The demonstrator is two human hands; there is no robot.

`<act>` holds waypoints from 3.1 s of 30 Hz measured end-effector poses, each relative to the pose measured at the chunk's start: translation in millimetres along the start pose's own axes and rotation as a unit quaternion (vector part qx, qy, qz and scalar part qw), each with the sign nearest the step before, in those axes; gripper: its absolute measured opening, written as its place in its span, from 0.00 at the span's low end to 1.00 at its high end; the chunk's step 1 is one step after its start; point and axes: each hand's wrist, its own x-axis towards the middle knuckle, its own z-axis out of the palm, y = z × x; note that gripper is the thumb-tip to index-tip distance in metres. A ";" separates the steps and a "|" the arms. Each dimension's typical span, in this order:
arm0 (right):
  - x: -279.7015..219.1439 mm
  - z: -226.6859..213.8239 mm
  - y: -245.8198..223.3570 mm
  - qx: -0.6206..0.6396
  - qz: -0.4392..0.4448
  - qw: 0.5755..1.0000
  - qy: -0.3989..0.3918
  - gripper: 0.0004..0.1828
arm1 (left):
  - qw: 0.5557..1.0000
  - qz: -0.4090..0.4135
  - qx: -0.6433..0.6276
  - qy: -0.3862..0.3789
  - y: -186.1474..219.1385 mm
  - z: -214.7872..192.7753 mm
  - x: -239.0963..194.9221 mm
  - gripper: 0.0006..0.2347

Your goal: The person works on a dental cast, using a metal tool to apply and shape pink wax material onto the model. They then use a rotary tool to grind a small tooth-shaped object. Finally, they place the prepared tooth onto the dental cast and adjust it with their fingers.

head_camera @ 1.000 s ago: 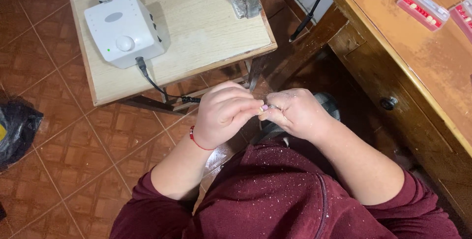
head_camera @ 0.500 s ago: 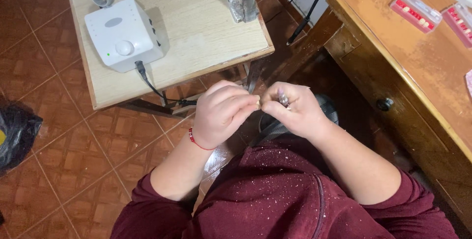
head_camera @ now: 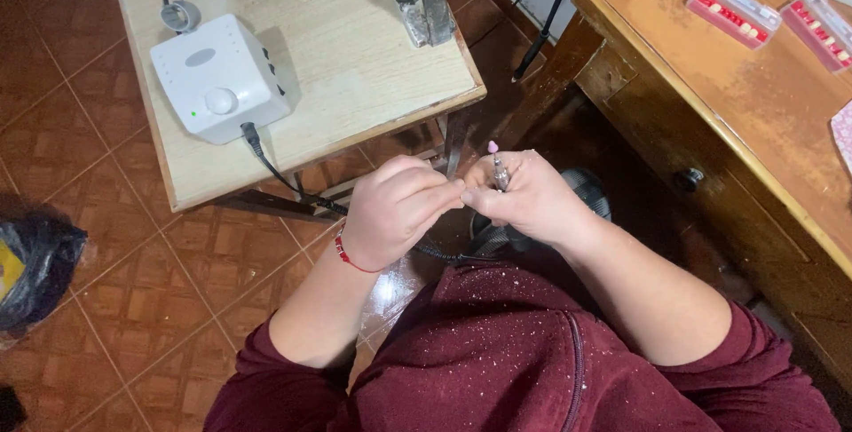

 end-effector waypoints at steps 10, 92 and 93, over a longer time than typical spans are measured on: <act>-4.3 2.9 -1.2 0.083 0.019 0.996 -0.002 0.03 | 1.000 -0.010 -0.013 0.013 -1.9 9.8 -7.6 0.11; -393.2 -254.1 68.7 -0.505 0.083 0.577 0.636 0.05 | 0.990 0.036 0.030 -0.132 83.6 285.4 245.0 0.06; -393.5 -255.2 68.6 -0.504 0.086 0.587 0.627 0.04 | 0.989 0.037 0.043 -0.134 84.6 285.6 247.1 0.07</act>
